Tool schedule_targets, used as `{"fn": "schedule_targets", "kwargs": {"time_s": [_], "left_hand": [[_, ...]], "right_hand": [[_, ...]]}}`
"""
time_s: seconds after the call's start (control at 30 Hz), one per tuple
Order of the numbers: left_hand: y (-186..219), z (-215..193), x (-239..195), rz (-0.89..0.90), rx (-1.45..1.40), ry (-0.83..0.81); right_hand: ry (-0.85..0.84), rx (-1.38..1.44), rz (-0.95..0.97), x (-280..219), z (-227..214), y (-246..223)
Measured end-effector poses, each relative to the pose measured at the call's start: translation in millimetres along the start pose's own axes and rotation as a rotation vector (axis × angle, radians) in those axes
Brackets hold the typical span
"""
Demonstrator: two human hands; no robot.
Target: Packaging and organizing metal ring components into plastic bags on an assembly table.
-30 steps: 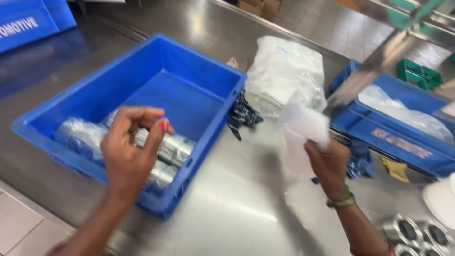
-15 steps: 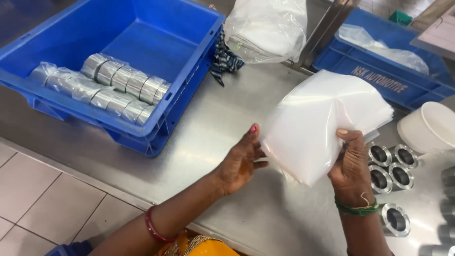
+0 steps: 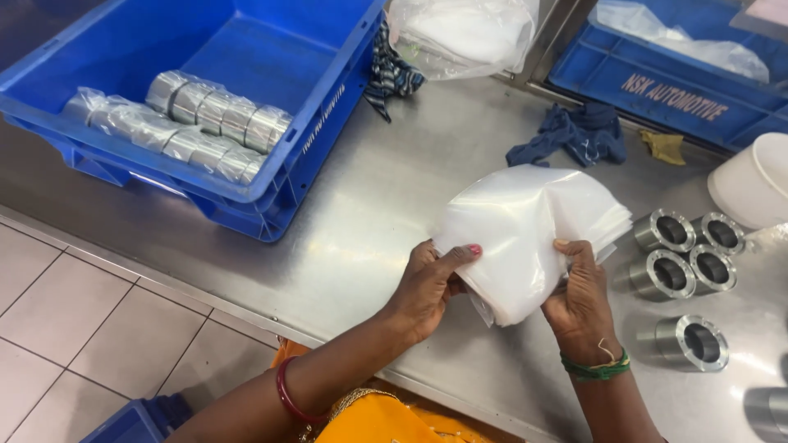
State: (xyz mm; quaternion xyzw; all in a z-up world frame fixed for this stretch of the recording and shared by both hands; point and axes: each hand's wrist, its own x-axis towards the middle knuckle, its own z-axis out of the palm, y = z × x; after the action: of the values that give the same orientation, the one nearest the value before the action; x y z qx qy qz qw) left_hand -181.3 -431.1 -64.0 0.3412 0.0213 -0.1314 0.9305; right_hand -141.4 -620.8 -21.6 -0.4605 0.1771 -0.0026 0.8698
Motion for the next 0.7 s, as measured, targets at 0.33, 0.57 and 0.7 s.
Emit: {"fn": "schedule_targets", "kwargs": {"time_s": [0.33,0.57,0.7], "left_hand": [[-12,-39,1,0.045,0.332,0.089],[9,-16,-34,-0.032,0.843,0.017],[43,-42,-23,-0.071,0.798,-0.016]], "right_hand": [[-0.013,-0.098,0.037,-24,-40,12],[-0.043,-0.293,-0.018,-19,-27,7],[-0.196,-0.324,0.034,2,-52,-11]]}}
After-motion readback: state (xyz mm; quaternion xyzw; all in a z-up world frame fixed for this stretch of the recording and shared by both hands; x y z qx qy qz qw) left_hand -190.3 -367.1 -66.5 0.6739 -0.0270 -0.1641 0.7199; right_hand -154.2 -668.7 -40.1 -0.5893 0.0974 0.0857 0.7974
